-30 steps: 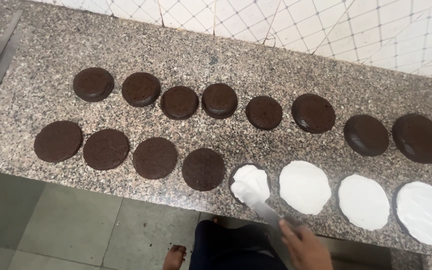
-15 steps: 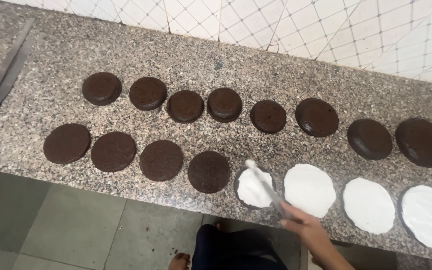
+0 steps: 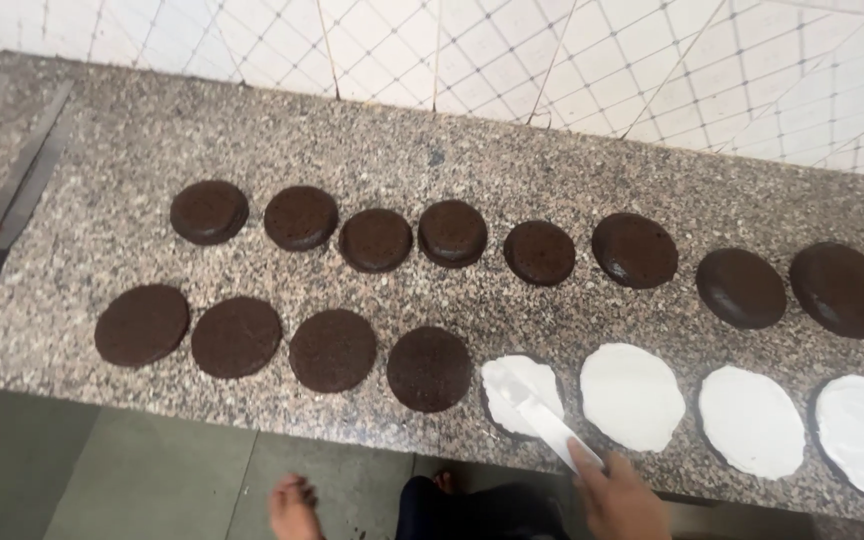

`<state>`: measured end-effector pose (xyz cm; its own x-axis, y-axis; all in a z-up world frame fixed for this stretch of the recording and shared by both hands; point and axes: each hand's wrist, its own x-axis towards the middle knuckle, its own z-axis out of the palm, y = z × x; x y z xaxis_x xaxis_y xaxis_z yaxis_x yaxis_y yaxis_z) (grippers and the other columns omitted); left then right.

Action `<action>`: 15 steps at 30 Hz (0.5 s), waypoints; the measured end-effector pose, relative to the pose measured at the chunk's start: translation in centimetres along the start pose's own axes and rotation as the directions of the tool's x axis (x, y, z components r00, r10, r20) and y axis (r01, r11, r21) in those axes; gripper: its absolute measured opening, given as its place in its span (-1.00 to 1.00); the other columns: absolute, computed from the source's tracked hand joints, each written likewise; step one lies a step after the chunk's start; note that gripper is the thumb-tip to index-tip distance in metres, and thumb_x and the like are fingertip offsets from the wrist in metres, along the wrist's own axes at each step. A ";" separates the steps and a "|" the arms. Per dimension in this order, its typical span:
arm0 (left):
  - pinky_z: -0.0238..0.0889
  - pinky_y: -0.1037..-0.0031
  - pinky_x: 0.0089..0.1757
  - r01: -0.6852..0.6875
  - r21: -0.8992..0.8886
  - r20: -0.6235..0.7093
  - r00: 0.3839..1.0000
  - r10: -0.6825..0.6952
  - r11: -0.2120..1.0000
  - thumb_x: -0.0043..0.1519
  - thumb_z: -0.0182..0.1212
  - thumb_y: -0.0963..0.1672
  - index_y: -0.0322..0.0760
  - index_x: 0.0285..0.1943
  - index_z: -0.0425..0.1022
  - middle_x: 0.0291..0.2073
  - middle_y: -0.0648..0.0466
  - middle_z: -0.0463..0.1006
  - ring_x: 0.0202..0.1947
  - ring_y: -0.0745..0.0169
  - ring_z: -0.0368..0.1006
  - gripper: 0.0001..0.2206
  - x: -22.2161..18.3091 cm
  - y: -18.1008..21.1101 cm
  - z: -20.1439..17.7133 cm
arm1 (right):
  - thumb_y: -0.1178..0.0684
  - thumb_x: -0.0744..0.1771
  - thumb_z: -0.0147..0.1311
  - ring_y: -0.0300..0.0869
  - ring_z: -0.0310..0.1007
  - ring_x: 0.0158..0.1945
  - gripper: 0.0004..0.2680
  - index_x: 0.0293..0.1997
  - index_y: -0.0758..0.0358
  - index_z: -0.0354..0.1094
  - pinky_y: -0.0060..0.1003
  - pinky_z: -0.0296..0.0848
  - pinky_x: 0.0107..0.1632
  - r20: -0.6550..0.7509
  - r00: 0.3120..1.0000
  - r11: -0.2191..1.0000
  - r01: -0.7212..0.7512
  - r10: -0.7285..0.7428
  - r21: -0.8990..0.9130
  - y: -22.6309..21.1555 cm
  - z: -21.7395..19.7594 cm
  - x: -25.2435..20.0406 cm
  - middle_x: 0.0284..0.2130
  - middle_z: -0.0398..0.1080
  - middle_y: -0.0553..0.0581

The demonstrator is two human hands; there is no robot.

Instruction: The person spreads white frosting onto round chocolate cake discs arranged along a granite counter, using a spatula to smooth the frosting over each disc. Between discs, the person scoops additional frosting from a large bowl and continues down the row, leaving frosted discs lined up on the counter.

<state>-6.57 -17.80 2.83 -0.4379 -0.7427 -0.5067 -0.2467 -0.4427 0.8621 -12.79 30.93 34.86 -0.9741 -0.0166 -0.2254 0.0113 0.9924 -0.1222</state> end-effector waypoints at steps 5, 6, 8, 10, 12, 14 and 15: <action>0.21 0.49 -0.08 -0.554 0.150 -0.159 0.804 0.573 0.819 0.45 0.07 -0.21 -0.49 0.29 0.25 -0.04 -0.03 0.36 -0.11 0.26 0.27 -0.72 -4.5 18.5 4.4 | 0.06 0.20 0.49 -0.02 0.34 0.31 -0.53 0.24 -0.11 0.46 -0.15 0.35 0.19 0.084 0.993 0.750 0.010 -0.087 0.662 9.3 9.9 -0.9 0.16 0.49 0.16; 0.21 0.49 -0.08 -0.557 0.147 -0.149 0.804 0.575 0.817 0.45 0.07 -0.21 -0.49 0.29 0.25 -0.04 -0.03 0.36 -0.11 0.26 0.27 -0.72 -6.2 21.6 6.0 | 0.06 0.20 0.49 -0.02 0.34 0.31 -0.53 0.24 -0.11 0.46 -0.15 0.35 0.19 0.079 0.994 0.748 0.006 -0.079 0.663 9.1 10.0 -1.1 0.16 0.49 0.16; 0.22 0.38 0.12 -0.687 0.234 -0.116 0.682 0.722 0.688 0.48 0.04 -0.20 -0.57 0.38 0.16 0.14 -0.17 0.26 0.10 0.13 0.24 -0.65 -9.9 27.8 9.1 | 0.02 0.18 0.40 -0.16 0.50 0.29 -0.49 0.30 -0.12 0.41 -0.34 0.30 0.31 0.231 0.956 0.582 -0.292 0.179 0.759 8.9 10.1 -1.2 0.20 0.54 0.13; 0.17 0.26 0.17 -0.717 0.303 -0.106 0.629 0.770 0.627 0.48 0.06 -0.19 -0.60 0.38 0.14 0.18 -0.23 0.22 0.16 0.02 0.21 -0.62 -8.9 28.0 10.8 | 0.05 0.19 0.38 -0.13 0.45 0.29 -0.49 0.30 -0.12 0.39 -0.31 0.28 0.30 0.247 0.951 0.507 -0.308 0.186 0.805 6.4 7.5 0.8 0.20 0.52 0.14; 0.13 0.15 0.23 -0.741 0.372 -0.091 0.571 0.816 0.560 0.47 0.08 -0.17 -0.62 0.39 0.12 0.22 -0.29 0.19 0.21 -0.09 0.17 -0.60 -8.0 27.5 12.0 | 0.08 0.20 0.36 -0.10 0.41 0.29 -0.50 0.30 -0.11 0.37 -0.28 0.25 0.28 0.265 0.945 0.428 -0.322 0.189 0.844 4.6 5.6 1.9 0.20 0.50 0.14; 0.03 -0.04 0.30 -0.728 0.553 -0.063 0.449 0.891 0.406 0.50 0.11 -0.11 -0.64 0.37 0.13 0.24 -0.35 0.21 0.26 -0.29 0.16 -0.56 -7.1 26.4 13.2 | -0.02 0.25 0.39 0.00 0.52 0.03 -0.50 0.34 -0.26 0.30 -0.19 0.44 0.18 0.391 0.909 0.792 -0.342 0.142 0.507 3.5 4.4 2.1 -0.09 0.45 0.22; 0.03 -0.04 0.30 -0.736 0.546 -0.054 0.445 0.894 0.400 0.50 0.11 -0.11 -0.64 0.37 0.13 0.24 -0.35 0.21 0.26 -0.29 0.16 -0.56 -7.3 26.4 13.2 | -0.02 0.25 0.39 0.00 0.52 0.03 -0.50 0.34 -0.26 0.30 -0.19 0.44 0.18 0.386 0.910 0.785 -0.346 0.149 0.513 4.7 6.0 1.2 -0.09 0.45 0.22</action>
<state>-21.29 -17.38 29.41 -0.3686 -0.7534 0.5445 -0.2481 0.6443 0.7234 -12.52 34.86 28.27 -0.7978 0.0860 -0.5967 0.4622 0.7227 -0.5138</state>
